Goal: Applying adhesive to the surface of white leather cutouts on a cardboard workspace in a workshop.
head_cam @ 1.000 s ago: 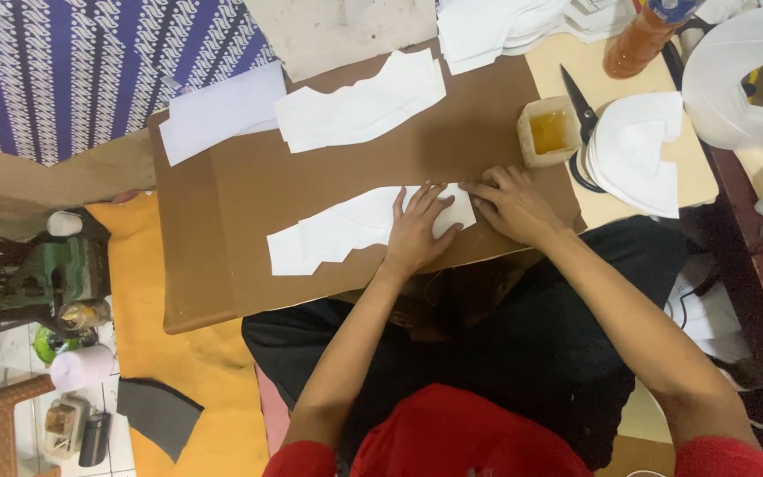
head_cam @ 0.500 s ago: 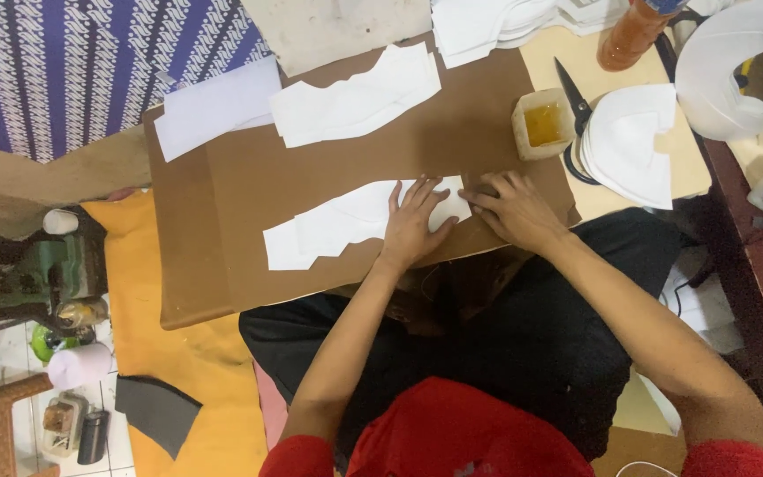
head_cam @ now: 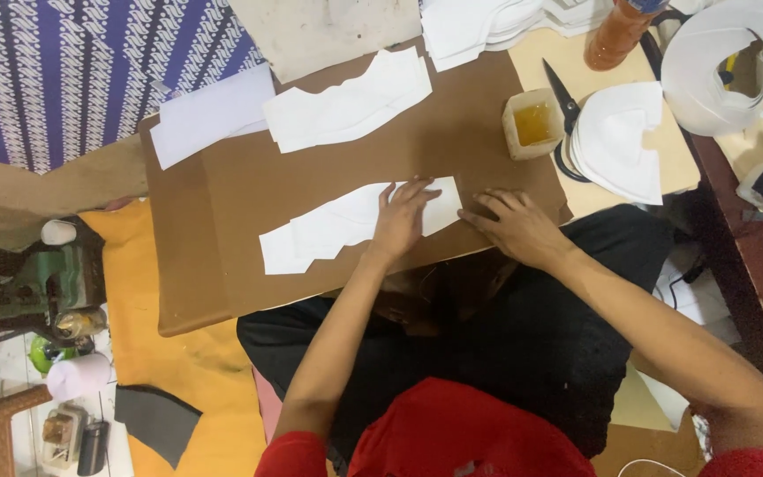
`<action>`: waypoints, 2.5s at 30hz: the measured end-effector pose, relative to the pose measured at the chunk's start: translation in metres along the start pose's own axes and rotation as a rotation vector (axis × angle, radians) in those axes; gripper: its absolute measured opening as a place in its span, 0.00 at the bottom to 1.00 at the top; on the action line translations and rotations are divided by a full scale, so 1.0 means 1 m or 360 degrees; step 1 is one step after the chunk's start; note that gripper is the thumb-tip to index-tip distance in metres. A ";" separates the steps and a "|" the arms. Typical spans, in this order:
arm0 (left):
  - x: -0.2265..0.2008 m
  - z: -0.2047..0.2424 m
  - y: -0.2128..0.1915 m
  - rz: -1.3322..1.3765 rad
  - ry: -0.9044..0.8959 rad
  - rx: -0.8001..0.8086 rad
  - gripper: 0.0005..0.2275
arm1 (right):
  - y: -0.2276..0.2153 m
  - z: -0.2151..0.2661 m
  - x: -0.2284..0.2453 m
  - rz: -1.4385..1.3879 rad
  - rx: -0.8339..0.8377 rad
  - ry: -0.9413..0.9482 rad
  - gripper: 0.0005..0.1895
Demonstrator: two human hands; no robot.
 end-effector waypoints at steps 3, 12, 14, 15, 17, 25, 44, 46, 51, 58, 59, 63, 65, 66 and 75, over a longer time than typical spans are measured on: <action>-0.004 -0.008 -0.025 -0.0185 -0.0073 0.0139 0.15 | 0.010 0.004 0.000 0.0055 0.0046 -0.0013 0.16; 0.030 -0.025 -0.001 -0.0450 -0.0153 0.0377 0.18 | 0.009 0.005 0.002 -0.0008 0.0124 -0.0002 0.18; 0.019 -0.031 -0.017 -0.0480 -0.0117 0.0398 0.19 | 0.016 0.008 -0.003 -0.0139 0.0200 0.0091 0.17; 0.013 -0.033 -0.025 -0.0506 -0.0082 0.0425 0.20 | 0.022 0.009 -0.007 -0.0273 0.0280 0.0185 0.16; 0.014 -0.037 -0.034 -0.0475 -0.0036 0.0462 0.17 | -0.014 -0.001 -0.011 -0.0631 0.0290 0.0518 0.19; 0.014 -0.024 -0.162 0.0326 -0.0349 -0.0352 0.15 | -0.045 0.010 -0.012 -0.1715 -0.0177 0.1163 0.29; 0.066 0.144 -0.062 0.1032 -0.1764 -0.1743 0.32 | 0.003 -0.040 -0.018 -0.1018 0.0075 0.1475 0.54; 0.061 0.160 -0.059 0.0949 -0.1731 -0.1737 0.31 | -0.014 -0.046 -0.011 -0.0814 0.0103 0.1383 0.52; -0.025 0.154 -0.112 0.0317 -0.1208 -0.1689 0.34 | -0.065 -0.036 -0.021 0.0475 -0.0942 0.0783 0.38; -0.062 0.015 -0.045 0.0317 -0.0064 -0.0710 0.14 | -0.078 -0.048 -0.131 0.0249 -0.0433 0.0940 0.26; -0.065 0.001 -0.030 0.0143 0.0070 -0.0478 0.15 | -0.064 -0.060 -0.138 0.0157 -0.0038 0.0988 0.30; -0.046 -0.018 0.007 -0.0111 0.0129 -0.0066 0.22 | -0.032 -0.077 -0.146 -0.0049 0.0580 0.1081 0.39; -0.038 -0.016 0.009 -0.0142 0.0058 -0.0018 0.23 | -0.014 -0.071 -0.152 0.0048 0.0566 0.1076 0.36; -0.033 -0.013 0.012 -0.0162 -0.0018 0.0030 0.24 | -0.005 -0.068 -0.156 0.0150 0.0562 0.1070 0.33; -0.037 -0.011 -0.004 -0.0129 0.0028 -0.0055 0.23 | -0.072 -0.046 -0.125 0.0327 -0.0118 0.0720 0.15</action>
Point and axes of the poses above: each hand's wrist, its own z-axis away from the middle knuckle, its own y-axis out of the palm, x = y × z, the point moved 10 cm from there along -z, towards the middle knuckle, and after that the axes turned 11 degrees about y, right-handed, at the moved point
